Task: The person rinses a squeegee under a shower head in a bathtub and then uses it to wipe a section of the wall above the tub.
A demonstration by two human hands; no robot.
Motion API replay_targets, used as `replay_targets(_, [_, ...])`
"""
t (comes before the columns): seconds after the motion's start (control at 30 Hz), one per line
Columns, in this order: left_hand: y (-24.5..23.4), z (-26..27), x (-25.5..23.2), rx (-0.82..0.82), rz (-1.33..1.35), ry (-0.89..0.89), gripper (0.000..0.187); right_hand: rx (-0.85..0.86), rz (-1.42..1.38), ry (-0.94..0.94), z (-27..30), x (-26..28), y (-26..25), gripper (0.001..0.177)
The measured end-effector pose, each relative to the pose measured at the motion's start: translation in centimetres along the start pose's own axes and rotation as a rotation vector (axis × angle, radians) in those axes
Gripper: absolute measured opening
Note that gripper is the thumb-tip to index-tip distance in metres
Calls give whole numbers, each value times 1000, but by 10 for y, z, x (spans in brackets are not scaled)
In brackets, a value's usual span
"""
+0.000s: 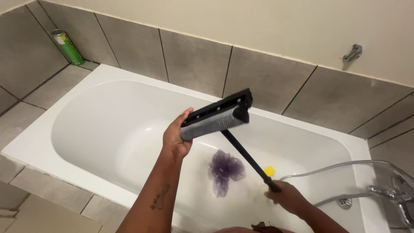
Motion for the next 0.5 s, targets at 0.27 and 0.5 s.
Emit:
replay_targets(0.27, [-11, -21, -5, 386, 259, -145, 39, 523, 46, 23, 57, 21, -24, 30])
replay_targets(0.5, [-24, -4, -51, -26, -420, -47, 49, 108, -93, 148, 87, 62, -48, 21])
Point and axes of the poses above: each hand's wrist, its own z-axis away from the middle knuckle, its own y-axis out of the palm, x = y × z, the point moved 3 cm from there along -z, towards the middle knuckle, and after that the axes turned 6 degrees about y, right-handed, at the moved point
